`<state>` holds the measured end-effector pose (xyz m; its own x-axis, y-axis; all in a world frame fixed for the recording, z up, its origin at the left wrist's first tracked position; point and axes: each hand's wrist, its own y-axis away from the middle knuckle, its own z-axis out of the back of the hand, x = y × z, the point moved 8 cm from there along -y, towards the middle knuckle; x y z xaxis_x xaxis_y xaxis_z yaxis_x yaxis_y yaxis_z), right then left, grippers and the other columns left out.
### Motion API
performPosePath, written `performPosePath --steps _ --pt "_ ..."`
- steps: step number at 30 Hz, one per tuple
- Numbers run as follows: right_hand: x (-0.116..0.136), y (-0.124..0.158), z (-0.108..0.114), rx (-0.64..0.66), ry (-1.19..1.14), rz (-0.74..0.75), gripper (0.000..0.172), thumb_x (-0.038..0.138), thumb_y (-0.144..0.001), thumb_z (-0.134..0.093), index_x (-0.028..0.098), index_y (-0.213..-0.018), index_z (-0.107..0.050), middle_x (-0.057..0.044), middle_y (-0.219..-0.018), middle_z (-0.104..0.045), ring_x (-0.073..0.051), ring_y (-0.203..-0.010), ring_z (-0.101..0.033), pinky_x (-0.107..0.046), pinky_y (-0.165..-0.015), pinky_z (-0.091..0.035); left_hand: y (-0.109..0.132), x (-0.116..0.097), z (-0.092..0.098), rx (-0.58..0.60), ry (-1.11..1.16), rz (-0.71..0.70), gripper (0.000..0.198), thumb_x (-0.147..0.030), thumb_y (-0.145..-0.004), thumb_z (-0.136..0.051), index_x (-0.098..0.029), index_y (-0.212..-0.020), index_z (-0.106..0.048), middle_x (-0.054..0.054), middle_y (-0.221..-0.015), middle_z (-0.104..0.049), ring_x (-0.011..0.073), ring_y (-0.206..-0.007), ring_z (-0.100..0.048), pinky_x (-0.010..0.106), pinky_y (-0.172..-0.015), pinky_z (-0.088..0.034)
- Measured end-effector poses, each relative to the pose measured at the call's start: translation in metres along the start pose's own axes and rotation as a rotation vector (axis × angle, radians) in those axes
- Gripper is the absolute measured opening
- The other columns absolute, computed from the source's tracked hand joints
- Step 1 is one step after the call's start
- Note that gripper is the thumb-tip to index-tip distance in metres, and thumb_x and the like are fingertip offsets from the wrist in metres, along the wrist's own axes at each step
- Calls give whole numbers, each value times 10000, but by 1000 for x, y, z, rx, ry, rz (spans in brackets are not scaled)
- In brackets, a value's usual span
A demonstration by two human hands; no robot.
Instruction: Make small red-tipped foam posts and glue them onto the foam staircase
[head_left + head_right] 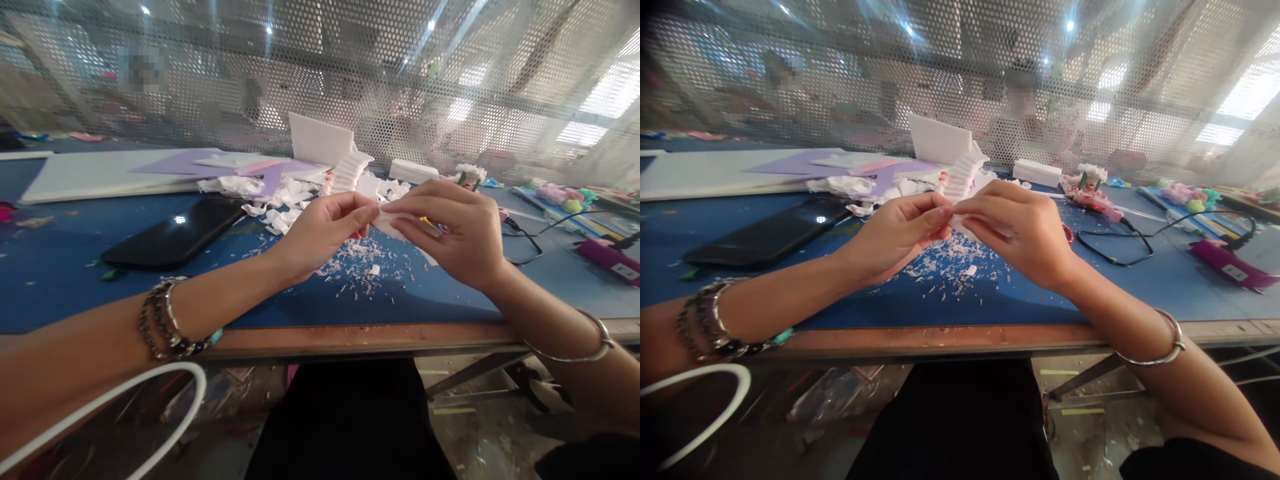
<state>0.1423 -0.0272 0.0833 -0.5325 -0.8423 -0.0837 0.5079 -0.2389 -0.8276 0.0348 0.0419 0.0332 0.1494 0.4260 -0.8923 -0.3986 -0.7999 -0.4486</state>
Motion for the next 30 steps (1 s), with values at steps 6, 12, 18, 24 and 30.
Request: performPosePath --steps 6,12,18,24,30 --pt "8 3 1 -9 155 134 150 157 -851 -525 194 -938 -642 -22 -826 -645 -95 -743 -597 -226 -660 -490 0 2 0 1 11 11 155 -276 -781 -608 -146 -698 -597 -42 -594 -480 53 -570 -427 203 -604 -353" --pt "14 9 -6 33 345 216 114 150 -857 -518 148 -929 -607 -28 -807 -615 -119 -776 -562 -249 -694 -487 0 6 0 8 16 33 169 -292 -774 -615 -144 -693 -606 -39 -599 -486 57 -578 -428 211 -608 -349" --pt "19 9 -5 21 413 252 84 124 -849 -514 149 -852 -594 -25 -770 -603 -122 -740 -546 -259 -685 -480 1 6 -2 38 23 36 175 -306 -787 -604 -151 -708 -620 -33 -633 -512 56 -596 -434 208 -616 -347" --pt "1 4 -3 -27 132 4 96 177 -866 -501 155 -853 -594 -10 -768 -630 -82 -685 -568 -216 -640 -486 2 5 -5 53 65 33 170 -297 -787 -606 -152 -697 -609 -41 -606 -490 53 -588 -430 203 -615 -349" --pt "-12 4 -7 37 -56 -149 96 252 -824 -569 198 -858 -641 8 -771 -684 -84 -653 -609 -212 -586 -498 1 8 -1 27 47 43 191 -336 -770 -624 -154 -713 -607 -31 -619 -499 60 -586 -443 208 -614 -367"
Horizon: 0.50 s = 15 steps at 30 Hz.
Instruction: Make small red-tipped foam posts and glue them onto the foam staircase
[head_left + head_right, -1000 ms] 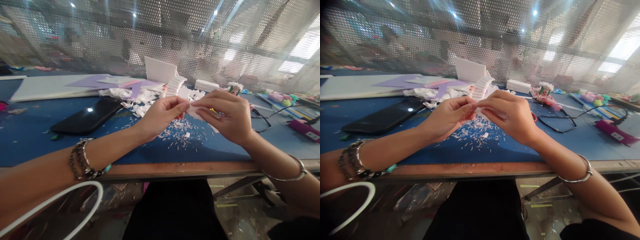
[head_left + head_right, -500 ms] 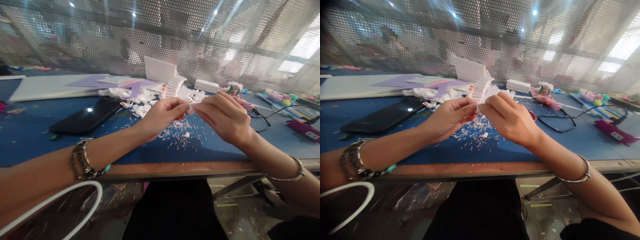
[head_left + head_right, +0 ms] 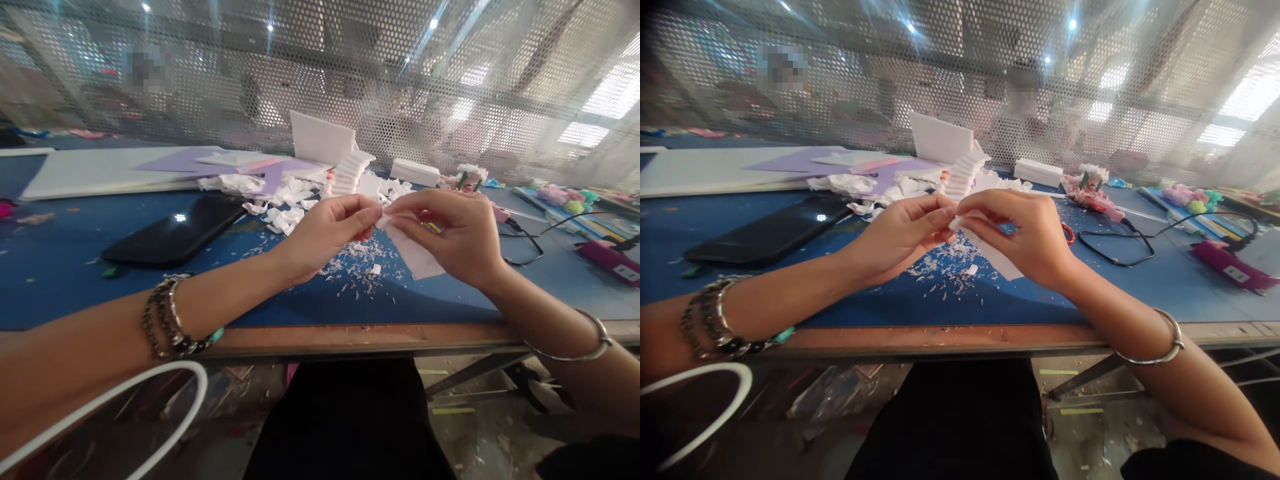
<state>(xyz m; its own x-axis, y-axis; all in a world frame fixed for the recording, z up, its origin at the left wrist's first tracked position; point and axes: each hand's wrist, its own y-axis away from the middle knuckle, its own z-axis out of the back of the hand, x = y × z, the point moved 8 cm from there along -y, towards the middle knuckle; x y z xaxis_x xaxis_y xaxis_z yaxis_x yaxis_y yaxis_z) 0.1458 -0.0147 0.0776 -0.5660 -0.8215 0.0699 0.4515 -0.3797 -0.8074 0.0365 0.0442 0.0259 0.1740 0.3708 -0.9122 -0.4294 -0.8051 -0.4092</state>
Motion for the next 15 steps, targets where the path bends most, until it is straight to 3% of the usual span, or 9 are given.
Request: performPosePath --steps 9,15 --pt "21 6 0 -23 304 314 135 145 -857 -506 179 -931 -614 -21 -826 -644 -113 -783 -592 -249 -711 -495 0 2 0 -13 15 22 174 -314 -763 -632 -150 -707 -621 -30 -626 -501 54 -578 -426 202 -597 -361" --pt "22 11 -4 6 494 357 122 146 -871 -465 195 -898 -574 -12 -783 -598 -126 -751 -548 -273 -691 -478 1 1 -2 2 36 18 168 -297 -772 -628 -150 -693 -614 -33 -636 -513 50 -586 -430 195 -602 -363"
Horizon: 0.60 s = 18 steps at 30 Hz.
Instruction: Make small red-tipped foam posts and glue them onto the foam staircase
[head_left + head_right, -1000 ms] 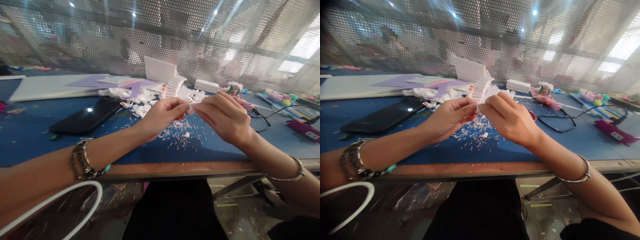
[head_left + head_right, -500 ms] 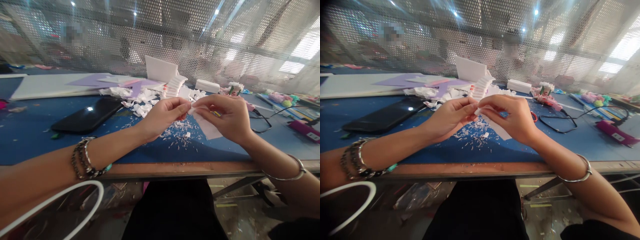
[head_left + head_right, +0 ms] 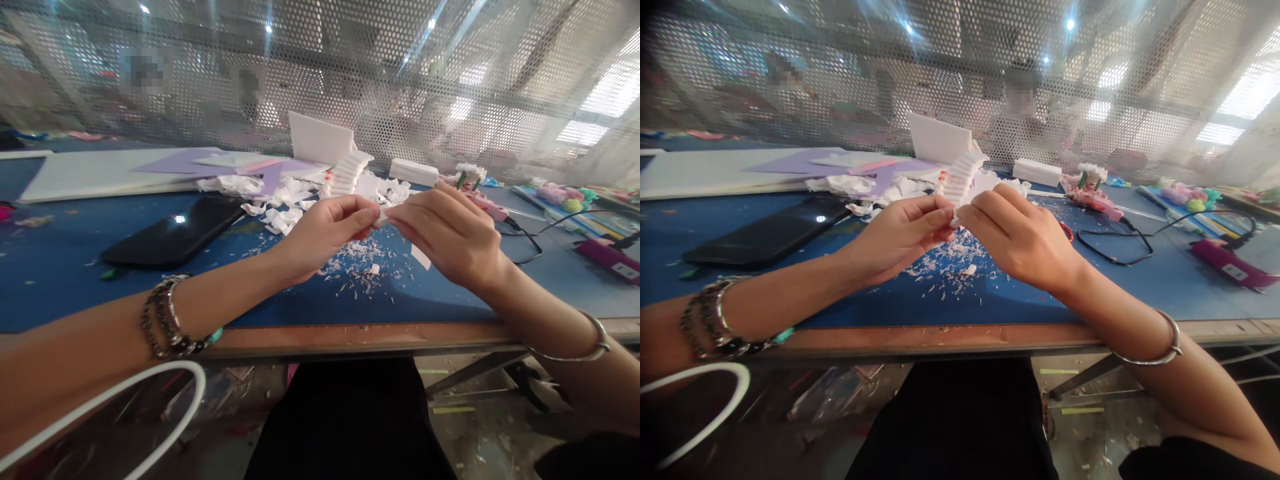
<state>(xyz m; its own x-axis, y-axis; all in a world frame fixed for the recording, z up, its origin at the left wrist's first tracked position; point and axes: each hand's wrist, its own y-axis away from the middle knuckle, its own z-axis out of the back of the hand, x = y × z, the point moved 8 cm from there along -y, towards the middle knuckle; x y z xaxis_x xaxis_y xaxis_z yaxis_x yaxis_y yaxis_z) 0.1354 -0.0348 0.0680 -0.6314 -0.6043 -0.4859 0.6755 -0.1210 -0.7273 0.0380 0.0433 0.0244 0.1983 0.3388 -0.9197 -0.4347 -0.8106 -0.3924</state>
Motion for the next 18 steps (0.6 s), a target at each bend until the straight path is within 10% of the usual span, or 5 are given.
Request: performPosePath --steps 18 --pt "-26 -4 0 -76 -514 -406 48 219 -819 -565 218 -775 -584 19 -716 -641 -100 -645 -583 -225 -562 -499 1 -1 -5 35 157 12 118 -255 -706 -649 -168 -636 -613 -37 -627 -504 55 -592 -449 172 -604 -405"
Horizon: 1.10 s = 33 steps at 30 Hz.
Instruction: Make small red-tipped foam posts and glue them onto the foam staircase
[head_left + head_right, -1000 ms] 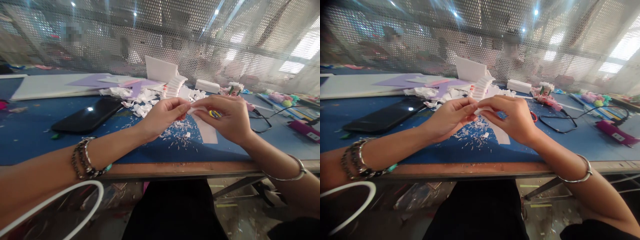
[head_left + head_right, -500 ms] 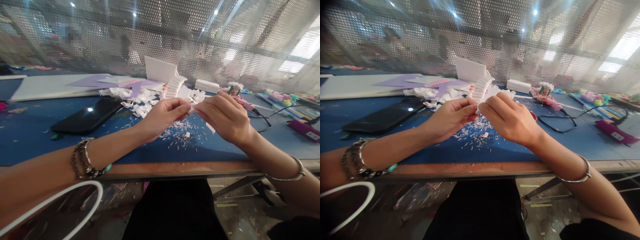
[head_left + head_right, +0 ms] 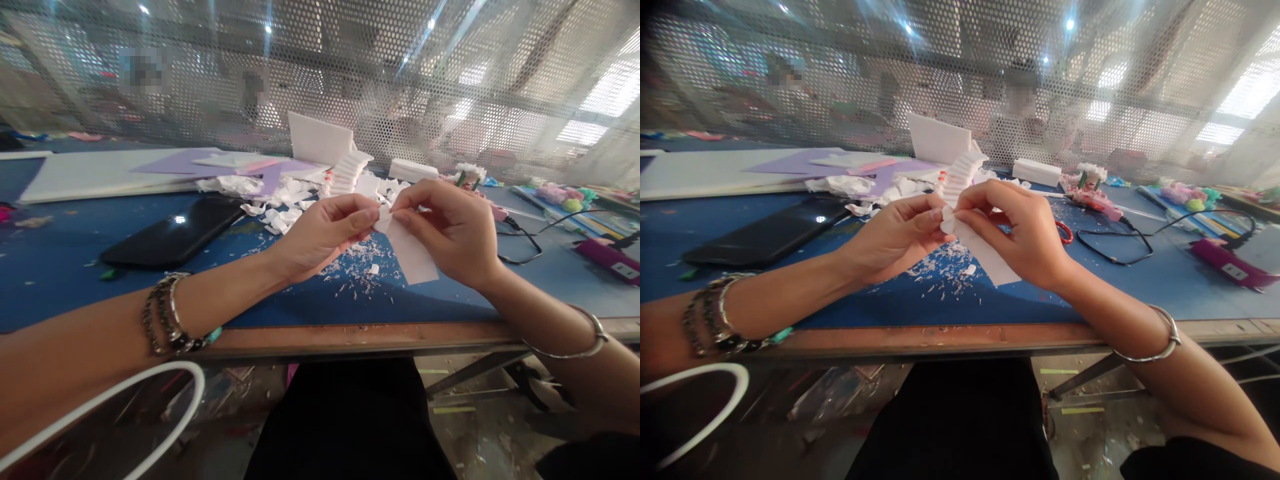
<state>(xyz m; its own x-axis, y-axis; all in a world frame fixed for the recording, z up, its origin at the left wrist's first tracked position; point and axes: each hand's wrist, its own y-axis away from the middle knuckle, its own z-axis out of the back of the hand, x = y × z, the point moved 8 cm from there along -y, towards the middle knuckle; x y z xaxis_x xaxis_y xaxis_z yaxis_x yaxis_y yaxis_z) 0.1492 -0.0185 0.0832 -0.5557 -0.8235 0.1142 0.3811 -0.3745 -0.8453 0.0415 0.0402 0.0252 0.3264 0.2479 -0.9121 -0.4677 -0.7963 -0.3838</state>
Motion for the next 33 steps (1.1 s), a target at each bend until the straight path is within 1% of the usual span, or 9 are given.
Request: performPosePath --steps 3,9,13,15,17,22,24,28,33 --pt "-1 0 -1 8 -31 -1 44 205 -817 -563 212 -781 -588 22 -730 -646 -90 -651 -585 -211 -562 -497 -1 0 0 7 25 -5 106 -237 -712 -649 -171 -641 -606 -40 -633 -495 53 -594 -445 169 -617 -411" --pt "-7 0 -7 39 -128 -68 75 240 -812 -565 193 -759 -586 25 -689 -617 -68 -557 -541 -181 -451 -442 0 1 -1 21 22 21 108 -242 -697 -669 -177 -654 -594 -34 -655 -510 65 -610 -471 200 -634 -432" --pt "-5 1 -9 37 -133 -64 75 224 -814 -554 183 -753 -572 28 -684 -595 -63 -582 -536 -175 -489 -446 -1 3 -2 40 9 47 95 -267 -707 -666 -200 -692 -601 -37 -646 -499 74 -607 -478 204 -617 -434" --pt "-4 2 -8 18 -107 -50 62 202 -813 -548 179 -758 -564 28 -691 -589 -63 -610 -537 -175 -522 -455 -1 1 -1 22 -2 15 79 -261 -708 -671 -210 -733 -616 -42 -646 -499 71 -601 -473 200 -606 -427" --pt "-2 2 -7 -7 -86 -20 60 190 -813 -541 172 -757 -554 24 -693 -582 -63 -620 -530 -176 -539 -459 -2 -3 2 -9 -29 -44 79 -249 -705 -679 -199 -732 -625 -42 -650 -513 66 -601 -477 194 -605 -423" --pt "2 3 -6 -37 9 34 72 202 -818 -530 185 -747 -535 17 -671 -557 -75 -611 -513 -194 -532 -461 2 -16 5 -83 -203 -197 91 -238 -735 -662 -162 -686 -648 -24 -646 -592 71 -637 -533 194 -645 -445" --pt "3 3 -4 -52 36 43 78 220 -817 -538 196 -743 -529 15 -664 -556 -84 -599 -508 -208 -527 -466 4 -22 2 -80 -254 -236 92 -233 -747 -645 -164 -689 -660 -25 -634 -615 71 -628 -552 192 -646 -459" --pt "5 4 -4 -58 21 60 97 243 -826 -551 194 -748 -523 13 -677 -573 -80 -602 -506 -209 -540 -472 7 -27 -4 -55 -292 -236 47 -212 -724 -660 -177 -743 -686 -28 -676 -660 83 -645 -601 192 -638 -482" --pt "2 2 -3 -54 -52 23 95 225 -823 -562 183 -743 -533 28 -672 -583 -60 -599 -518 -182 -533 -467 6 -28 -3 -35 -349 -253 79 -221 -736 -659 -169 -786 -690 -15 -716 -668 93 -672 -621 186 -644 -497"
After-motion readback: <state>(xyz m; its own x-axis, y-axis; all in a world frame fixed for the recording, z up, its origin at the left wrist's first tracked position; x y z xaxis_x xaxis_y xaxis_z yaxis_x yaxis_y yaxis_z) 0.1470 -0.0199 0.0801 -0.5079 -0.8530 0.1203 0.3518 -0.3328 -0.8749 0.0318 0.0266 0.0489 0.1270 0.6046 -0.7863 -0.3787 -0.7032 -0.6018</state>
